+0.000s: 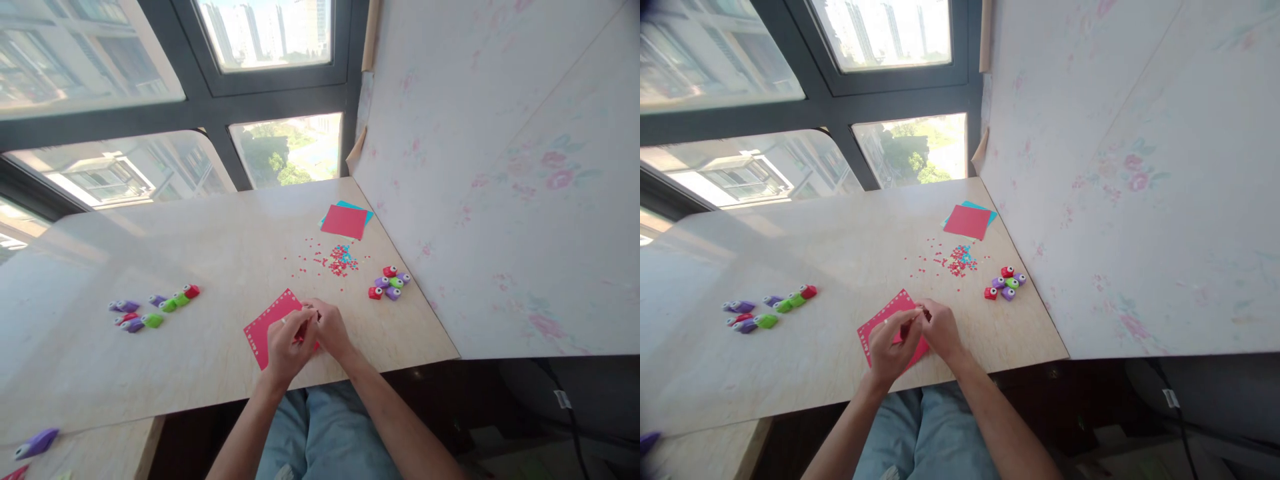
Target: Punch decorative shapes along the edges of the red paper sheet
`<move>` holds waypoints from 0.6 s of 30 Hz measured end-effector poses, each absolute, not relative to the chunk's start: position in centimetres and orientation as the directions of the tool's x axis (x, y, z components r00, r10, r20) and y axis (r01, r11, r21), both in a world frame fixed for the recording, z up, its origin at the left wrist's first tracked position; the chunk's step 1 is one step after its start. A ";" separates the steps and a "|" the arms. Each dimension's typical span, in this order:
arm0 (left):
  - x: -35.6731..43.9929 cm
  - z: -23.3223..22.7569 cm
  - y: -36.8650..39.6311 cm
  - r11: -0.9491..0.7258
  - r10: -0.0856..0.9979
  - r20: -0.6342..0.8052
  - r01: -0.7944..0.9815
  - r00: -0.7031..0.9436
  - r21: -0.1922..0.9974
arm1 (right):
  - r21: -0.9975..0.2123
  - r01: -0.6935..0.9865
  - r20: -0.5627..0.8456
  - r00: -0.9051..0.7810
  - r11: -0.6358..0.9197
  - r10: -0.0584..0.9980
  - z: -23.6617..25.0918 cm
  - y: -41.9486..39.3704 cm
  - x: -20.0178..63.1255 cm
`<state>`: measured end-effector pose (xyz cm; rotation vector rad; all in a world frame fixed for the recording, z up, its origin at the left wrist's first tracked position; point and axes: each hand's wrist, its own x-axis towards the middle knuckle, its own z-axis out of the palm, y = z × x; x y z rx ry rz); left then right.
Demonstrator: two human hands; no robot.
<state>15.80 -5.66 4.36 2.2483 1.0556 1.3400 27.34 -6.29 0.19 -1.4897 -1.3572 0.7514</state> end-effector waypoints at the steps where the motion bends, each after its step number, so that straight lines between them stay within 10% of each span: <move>1: 14.3 3.8 -5.7 -0.658 0.740 0.628 0.455 0.243 0.600 | -0.922 0.381 0.157 0.200 0.071 0.967 0.2 -6.3 27.3; 11: 2.0 -0.4 -2.8 -0.162 0.903 0.369 0.621 -0.220 0.767 | -0.920 0.391 0.119 0.244 0.015 0.962 0.1 -6.4 27.3; 18: -4.0 -0.6 0.3 -0.079 0.879 0.415 0.785 -0.237 0.615 | -0.924 0.381 0.070 0.226 -0.022 0.972 -0.8 -6.6 27.7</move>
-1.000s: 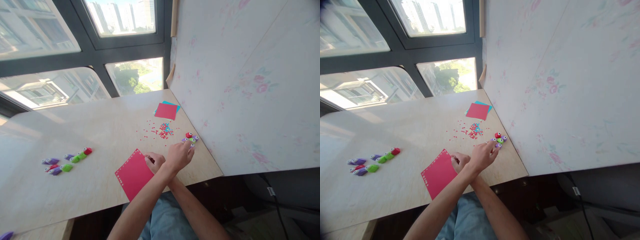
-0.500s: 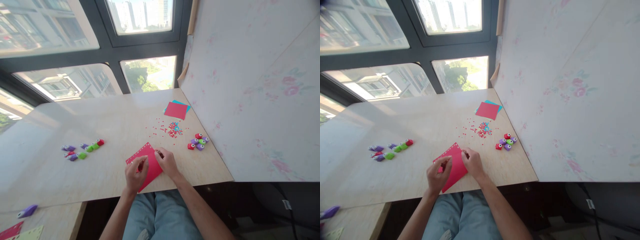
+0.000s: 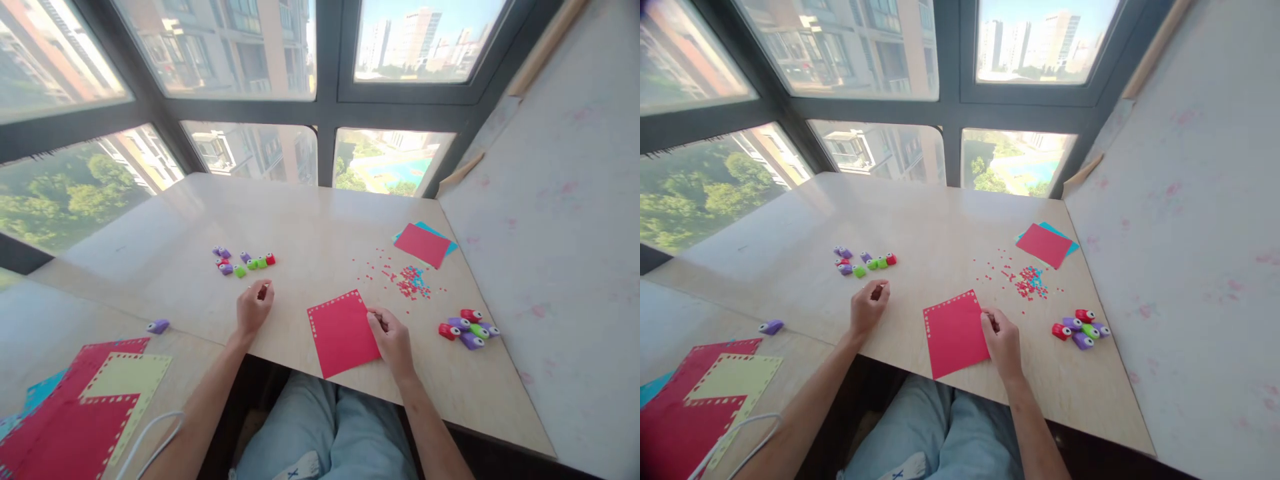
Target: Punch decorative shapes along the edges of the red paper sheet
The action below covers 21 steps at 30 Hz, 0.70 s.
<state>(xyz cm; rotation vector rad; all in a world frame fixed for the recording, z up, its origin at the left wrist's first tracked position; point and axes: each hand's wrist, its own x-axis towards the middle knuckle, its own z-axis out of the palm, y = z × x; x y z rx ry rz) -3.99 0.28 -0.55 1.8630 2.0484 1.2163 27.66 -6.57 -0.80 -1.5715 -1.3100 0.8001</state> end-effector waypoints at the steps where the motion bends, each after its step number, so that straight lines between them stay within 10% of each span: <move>1: -4.7 -0.5 0.7 -0.039 0.868 0.419 0.806 -0.266 0.591 | -0.924 0.381 0.066 0.226 -0.026 0.972 -0.8 -6.6 27.7; 9: -7.9 0.8 2.7 0.431 0.799 0.219 0.787 -0.560 0.441 | -0.920 0.391 0.069 0.242 -0.032 0.968 -0.8 -6.9 27.8; 21: -8.5 0.8 3.8 0.466 0.826 0.148 0.807 -0.544 0.361 | -0.915 0.395 0.038 0.291 -0.084 0.956 -0.3 -6.9 27.7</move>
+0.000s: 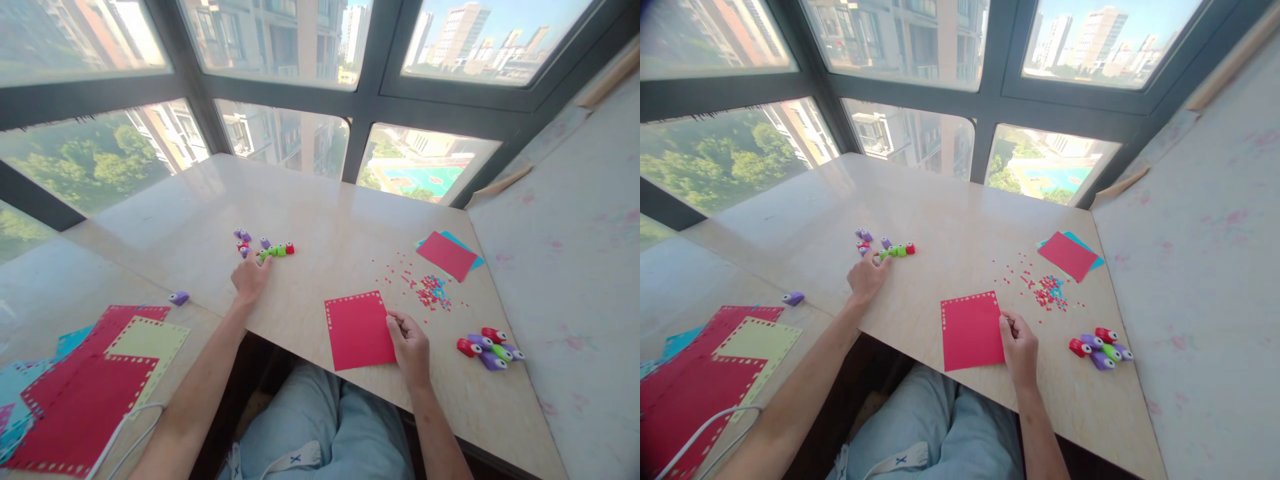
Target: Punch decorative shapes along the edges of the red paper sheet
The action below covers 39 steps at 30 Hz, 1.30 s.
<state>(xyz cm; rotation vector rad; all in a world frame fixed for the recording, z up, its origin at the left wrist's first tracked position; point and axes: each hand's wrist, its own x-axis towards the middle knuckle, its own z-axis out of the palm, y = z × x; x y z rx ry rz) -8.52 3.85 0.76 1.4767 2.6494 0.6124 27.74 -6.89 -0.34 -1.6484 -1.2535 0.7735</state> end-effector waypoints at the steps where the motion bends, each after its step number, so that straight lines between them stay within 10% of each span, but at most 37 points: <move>1: -8.5 0.8 3.8 0.460 0.830 0.145 0.809 -0.538 0.366 | -0.916 0.392 0.040 0.296 -0.083 0.954 -0.3 -6.9 27.7; 39: -7.6 -0.1 2.7 0.112 0.933 0.254 0.880 -0.253 0.462 | -0.905 0.407 0.019 0.333 -0.125 0.943 -0.2 -6.6 27.5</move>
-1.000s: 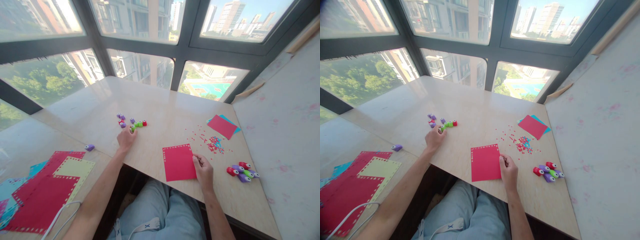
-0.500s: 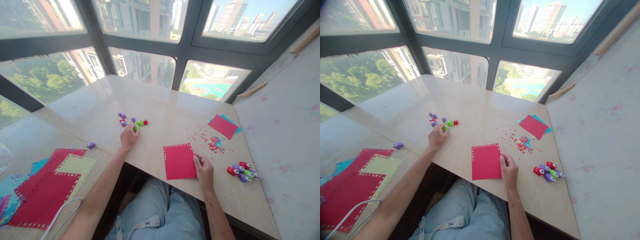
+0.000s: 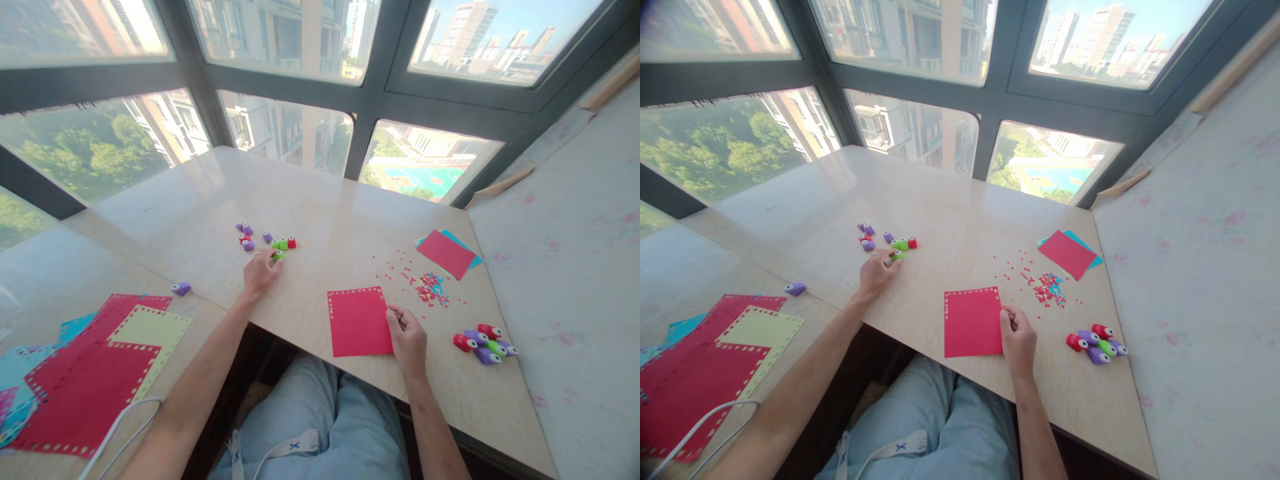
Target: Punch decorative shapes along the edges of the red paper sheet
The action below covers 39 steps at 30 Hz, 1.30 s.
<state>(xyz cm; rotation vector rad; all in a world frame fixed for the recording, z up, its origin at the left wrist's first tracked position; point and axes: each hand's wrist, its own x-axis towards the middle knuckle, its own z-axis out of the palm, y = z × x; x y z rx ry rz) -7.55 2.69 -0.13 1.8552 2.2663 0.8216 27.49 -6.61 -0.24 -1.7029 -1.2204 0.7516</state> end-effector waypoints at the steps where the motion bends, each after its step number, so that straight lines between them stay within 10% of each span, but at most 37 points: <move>1: -7.5 -0.2 2.7 0.085 0.939 0.258 0.879 -0.228 0.469 | -0.903 0.407 0.010 0.332 -0.134 0.943 -0.3 -6.5 27.5; 21: -5.2 -0.5 1.8 -0.190 0.969 0.231 0.849 0.083 0.493 | -0.925 0.209 -0.306 0.092 -0.319 0.947 0.4 -4.5 28.8; 39: -0.4 -1.6 3.1 -0.381 0.924 0.267 0.611 0.273 0.694 | -0.974 0.203 -0.032 0.331 -0.105 0.943 -1.0 -2.7 28.4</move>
